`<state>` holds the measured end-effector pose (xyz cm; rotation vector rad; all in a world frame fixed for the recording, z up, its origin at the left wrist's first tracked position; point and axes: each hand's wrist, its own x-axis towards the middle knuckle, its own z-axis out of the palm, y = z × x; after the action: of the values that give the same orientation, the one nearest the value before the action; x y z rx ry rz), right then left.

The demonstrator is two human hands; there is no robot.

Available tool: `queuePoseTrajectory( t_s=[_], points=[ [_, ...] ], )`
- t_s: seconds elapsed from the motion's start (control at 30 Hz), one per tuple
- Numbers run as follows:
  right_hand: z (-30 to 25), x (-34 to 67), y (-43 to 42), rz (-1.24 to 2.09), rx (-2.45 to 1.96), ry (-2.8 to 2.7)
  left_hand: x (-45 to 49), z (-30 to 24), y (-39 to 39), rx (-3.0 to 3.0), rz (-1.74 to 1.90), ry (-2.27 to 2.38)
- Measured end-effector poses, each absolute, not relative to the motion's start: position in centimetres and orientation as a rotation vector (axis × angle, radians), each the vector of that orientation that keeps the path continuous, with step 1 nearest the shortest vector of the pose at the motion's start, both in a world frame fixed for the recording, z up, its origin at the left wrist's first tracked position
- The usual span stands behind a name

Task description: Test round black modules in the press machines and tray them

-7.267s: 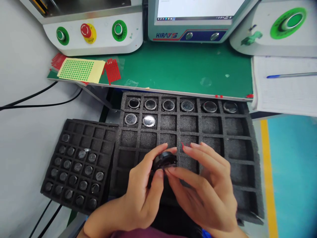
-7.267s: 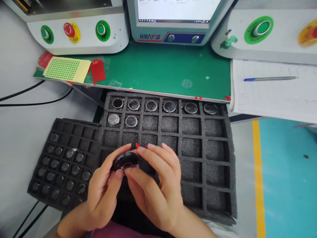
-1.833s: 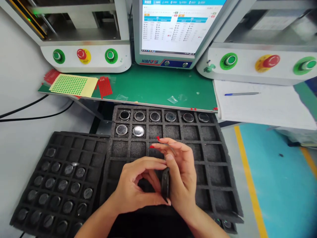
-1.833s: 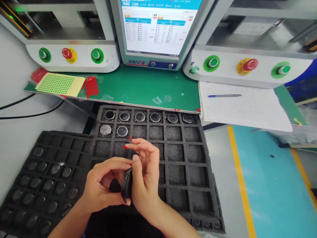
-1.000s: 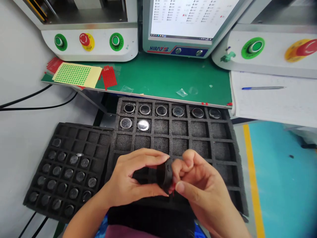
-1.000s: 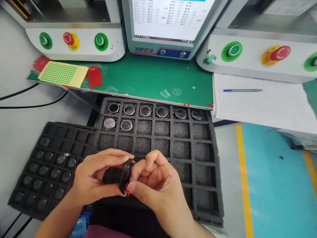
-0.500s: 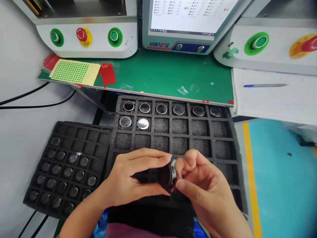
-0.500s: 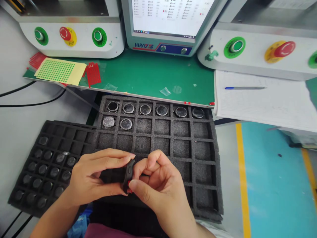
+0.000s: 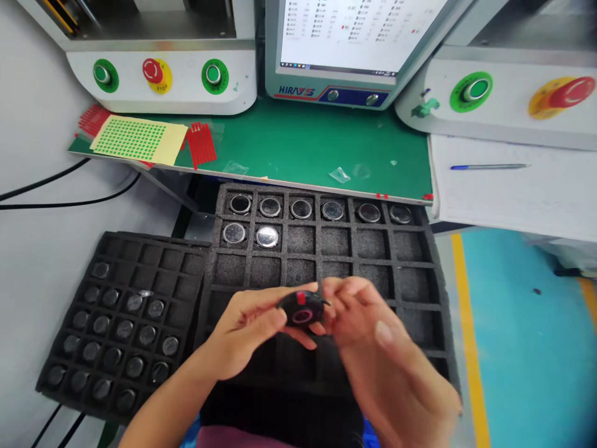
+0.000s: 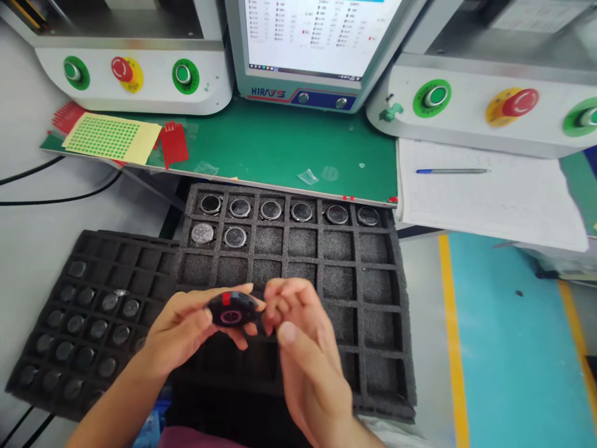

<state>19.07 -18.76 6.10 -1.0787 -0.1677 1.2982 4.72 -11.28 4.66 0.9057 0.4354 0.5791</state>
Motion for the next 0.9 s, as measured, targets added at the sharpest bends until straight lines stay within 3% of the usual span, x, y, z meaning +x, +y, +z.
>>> queuePoseTrajectory(
  t_s=[0.13, 0.4, 0.7, 0.9],
  points=[
    [5.7, 19.2, -18.8, 1.154, -1.163, -0.171, 5.4, 4.7, -12.2, 0.680, 0.640, 0.541],
    [5.3, 16.7, -18.5, 1.280, -1.069, -0.176, 6.4, 5.1, -13.8, 1.037, 0.682, 0.893],
    [5.8, 15.8, -18.3, 1.392, -0.982, -0.152, 5.9, 5.1, -14.1, 1.615, 0.715, 0.751],
    [6.1, 15.1, -18.2, 1.265, -0.996, -0.091, 6.2, 5.2, -14.0, 1.928, 0.769, 0.685]
  ],
)
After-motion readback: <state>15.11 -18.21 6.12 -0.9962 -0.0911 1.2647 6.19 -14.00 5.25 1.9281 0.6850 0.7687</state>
